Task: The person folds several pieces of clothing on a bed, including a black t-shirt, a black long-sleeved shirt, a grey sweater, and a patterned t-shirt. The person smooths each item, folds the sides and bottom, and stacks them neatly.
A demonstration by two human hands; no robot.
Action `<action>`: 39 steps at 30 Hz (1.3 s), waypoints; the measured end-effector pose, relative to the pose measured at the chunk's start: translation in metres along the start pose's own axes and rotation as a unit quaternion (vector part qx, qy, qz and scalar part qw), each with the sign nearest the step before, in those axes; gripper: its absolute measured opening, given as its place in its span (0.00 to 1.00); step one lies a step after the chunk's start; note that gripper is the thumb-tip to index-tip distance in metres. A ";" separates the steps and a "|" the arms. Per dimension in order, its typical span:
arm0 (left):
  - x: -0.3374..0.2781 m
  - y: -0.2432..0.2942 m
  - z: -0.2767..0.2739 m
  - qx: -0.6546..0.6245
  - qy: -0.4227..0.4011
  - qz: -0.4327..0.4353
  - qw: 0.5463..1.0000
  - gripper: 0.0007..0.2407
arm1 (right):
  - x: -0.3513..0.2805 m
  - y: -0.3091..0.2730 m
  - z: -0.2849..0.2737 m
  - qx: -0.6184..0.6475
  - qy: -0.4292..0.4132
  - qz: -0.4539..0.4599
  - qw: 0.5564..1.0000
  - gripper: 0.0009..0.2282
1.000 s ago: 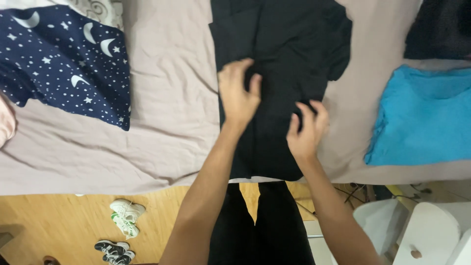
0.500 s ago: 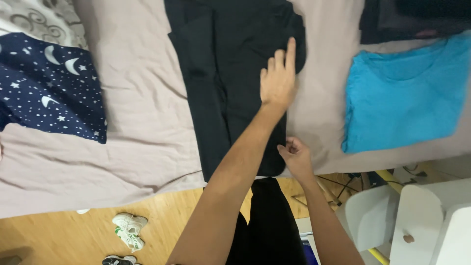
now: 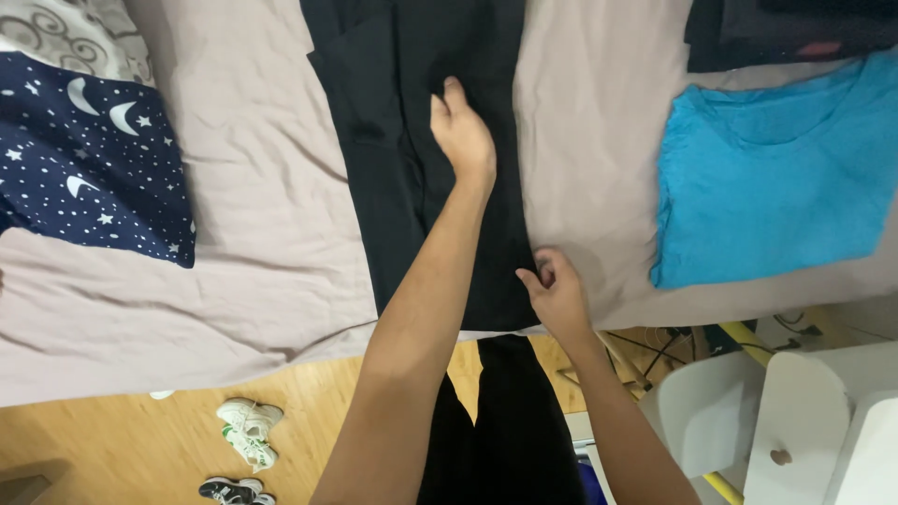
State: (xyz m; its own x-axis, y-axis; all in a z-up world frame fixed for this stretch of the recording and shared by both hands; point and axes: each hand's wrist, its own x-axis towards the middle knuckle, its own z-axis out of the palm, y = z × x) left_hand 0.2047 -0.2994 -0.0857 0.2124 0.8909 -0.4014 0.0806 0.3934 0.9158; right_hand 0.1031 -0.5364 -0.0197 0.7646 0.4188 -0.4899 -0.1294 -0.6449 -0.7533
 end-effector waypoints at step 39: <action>0.057 0.068 -0.159 0.291 -0.109 0.276 0.909 0.27 | 0.181 -0.170 0.088 -0.282 0.002 -0.358 0.890 0.25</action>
State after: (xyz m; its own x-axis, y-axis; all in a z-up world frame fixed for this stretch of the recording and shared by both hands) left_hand 0.0671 -0.1859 -0.0482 0.5606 0.8247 0.0748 0.3918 -0.3437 0.8534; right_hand 0.2081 -0.2952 -0.0191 0.5257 0.8501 0.0298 0.7285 -0.4319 -0.5318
